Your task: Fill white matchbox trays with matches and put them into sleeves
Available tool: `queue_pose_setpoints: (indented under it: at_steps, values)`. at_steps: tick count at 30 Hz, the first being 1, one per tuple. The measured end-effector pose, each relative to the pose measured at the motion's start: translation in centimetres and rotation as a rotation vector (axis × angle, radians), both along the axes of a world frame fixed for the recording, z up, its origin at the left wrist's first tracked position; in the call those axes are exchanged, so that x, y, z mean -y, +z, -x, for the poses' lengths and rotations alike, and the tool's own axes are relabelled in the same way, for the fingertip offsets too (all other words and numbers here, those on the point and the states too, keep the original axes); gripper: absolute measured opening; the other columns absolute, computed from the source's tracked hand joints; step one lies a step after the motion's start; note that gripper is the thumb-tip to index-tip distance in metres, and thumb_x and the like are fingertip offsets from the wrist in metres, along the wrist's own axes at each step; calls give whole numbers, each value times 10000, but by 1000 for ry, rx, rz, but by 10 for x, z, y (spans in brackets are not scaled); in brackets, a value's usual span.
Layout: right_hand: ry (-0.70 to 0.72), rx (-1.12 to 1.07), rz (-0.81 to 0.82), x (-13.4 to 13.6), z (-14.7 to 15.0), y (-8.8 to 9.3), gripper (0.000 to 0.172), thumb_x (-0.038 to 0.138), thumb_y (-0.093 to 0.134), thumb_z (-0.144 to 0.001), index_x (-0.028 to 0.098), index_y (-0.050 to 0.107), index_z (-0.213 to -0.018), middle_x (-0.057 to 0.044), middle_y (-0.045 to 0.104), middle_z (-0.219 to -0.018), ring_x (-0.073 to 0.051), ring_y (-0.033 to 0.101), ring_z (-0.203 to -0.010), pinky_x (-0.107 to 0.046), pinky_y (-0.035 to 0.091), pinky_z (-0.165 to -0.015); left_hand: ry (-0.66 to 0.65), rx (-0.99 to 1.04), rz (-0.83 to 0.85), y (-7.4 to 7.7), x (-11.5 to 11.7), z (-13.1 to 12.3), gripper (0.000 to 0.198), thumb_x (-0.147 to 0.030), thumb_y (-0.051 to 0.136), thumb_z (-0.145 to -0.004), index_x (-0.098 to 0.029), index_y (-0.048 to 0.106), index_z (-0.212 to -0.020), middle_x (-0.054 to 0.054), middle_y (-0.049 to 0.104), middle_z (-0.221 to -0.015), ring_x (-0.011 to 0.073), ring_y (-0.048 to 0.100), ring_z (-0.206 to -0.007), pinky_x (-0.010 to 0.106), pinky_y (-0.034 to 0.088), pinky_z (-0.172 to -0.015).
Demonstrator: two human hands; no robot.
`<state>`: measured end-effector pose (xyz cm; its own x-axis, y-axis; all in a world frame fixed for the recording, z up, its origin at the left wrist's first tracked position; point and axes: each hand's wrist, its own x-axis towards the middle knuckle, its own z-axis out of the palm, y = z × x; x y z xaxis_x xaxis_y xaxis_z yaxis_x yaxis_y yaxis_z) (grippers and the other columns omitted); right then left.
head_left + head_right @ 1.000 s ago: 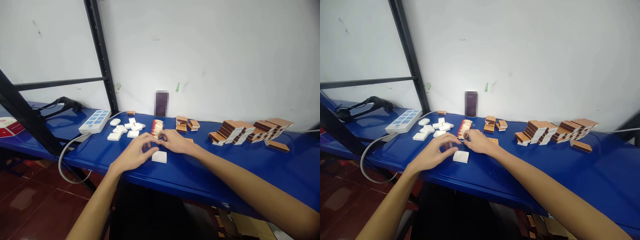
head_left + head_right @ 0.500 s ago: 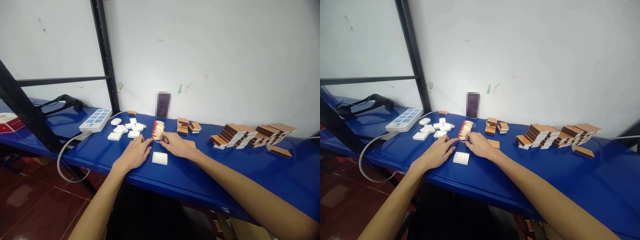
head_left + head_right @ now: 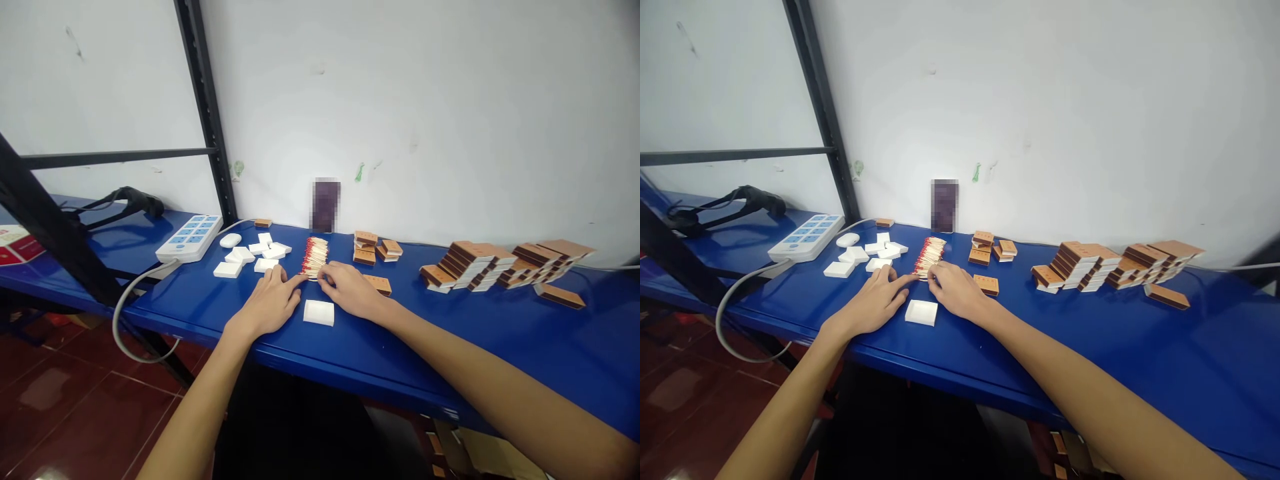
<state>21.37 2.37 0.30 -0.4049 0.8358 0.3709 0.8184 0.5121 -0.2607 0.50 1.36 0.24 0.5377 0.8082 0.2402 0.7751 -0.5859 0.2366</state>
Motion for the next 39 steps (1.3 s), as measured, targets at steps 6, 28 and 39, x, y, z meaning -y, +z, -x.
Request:
queue_pose_setpoints:
  at_steps: [6,28,39]
  values:
    - [-19,-67,20,-1,0,-3,122,200,504,-904,165,620,-883,-21,559,-769,-135,497,-702,-256,344,-651,-24,22,-2,-1,-2,1,409,-333,342,-965,-294,486,-1346,67,428,-989,225,469,-918,425,427,-873]
    - [-46,-161,28,0,1,-7,126,210,548,-873,166,650,-932,-1,525,-738,-128,476,-677,-255,346,-648,-24,15,-5,-1,-3,1,439,-349,342,-967,-279,476,-1379,84,443,-1067,231,473,-982,413,418,-907]
    - [-71,-116,41,1,1,-7,175,232,544,-879,164,664,-987,-24,556,-793,-136,491,-697,-262,347,-652,-5,15,11,2,0,-1,461,-359,339,-964,-220,454,-1388,108,456,-1121,252,467,-1036,434,414,-932]
